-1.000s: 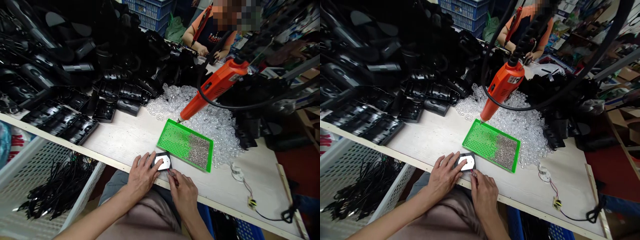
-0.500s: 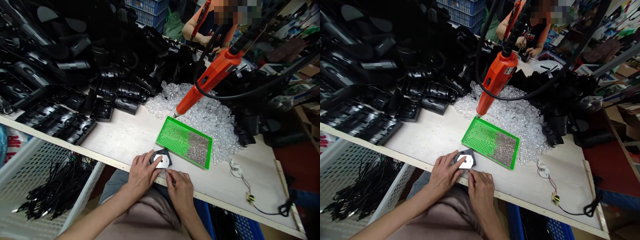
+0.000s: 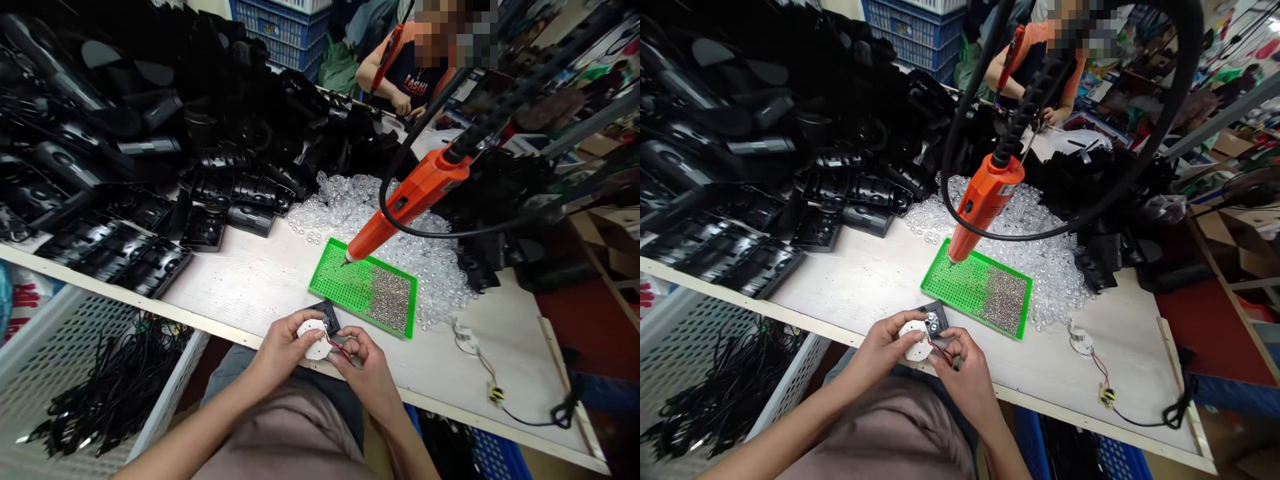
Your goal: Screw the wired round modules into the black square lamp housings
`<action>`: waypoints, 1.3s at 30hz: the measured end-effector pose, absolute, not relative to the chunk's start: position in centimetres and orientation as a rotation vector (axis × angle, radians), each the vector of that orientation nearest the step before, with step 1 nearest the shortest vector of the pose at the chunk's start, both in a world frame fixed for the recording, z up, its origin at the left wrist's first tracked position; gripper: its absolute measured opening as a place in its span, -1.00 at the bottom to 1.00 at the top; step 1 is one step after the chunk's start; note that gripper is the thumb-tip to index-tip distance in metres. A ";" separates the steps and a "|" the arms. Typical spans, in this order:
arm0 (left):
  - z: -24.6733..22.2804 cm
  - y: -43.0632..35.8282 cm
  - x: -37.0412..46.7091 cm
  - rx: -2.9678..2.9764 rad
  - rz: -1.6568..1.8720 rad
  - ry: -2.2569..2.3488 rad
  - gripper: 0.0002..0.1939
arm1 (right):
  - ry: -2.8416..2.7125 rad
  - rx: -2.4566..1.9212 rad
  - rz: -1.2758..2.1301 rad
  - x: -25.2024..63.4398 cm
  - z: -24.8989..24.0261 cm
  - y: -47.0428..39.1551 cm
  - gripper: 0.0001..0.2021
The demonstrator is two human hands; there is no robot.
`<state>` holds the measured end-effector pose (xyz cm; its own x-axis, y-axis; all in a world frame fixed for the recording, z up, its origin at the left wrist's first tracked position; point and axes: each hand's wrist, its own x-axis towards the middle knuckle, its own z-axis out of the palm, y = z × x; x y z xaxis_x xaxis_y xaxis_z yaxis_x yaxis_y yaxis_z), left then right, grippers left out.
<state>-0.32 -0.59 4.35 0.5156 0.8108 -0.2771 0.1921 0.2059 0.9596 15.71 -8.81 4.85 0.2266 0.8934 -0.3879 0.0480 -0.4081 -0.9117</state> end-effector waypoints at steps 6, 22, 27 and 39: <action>4.9 -0.6 -0.4 1.194 0.430 0.926 -0.41 | -1.017 -1.764 1.166 15.2 4.9 -8.8 -0.80; 4.2 -2.2 -0.7 2.087 0.747 0.974 -0.59 | -0.890 -1.565 1.390 16.1 4.8 -8.6 -0.71; 4.8 -1.5 -0.3 1.383 0.553 0.971 -0.51 | -0.930 -1.671 1.248 15.9 4.8 -8.4 -0.72; 4.7 -2.2 -1.3 1.612 0.471 1.029 -0.58 | -1.019 -1.717 1.199 15.6 4.5 -9.2 -0.75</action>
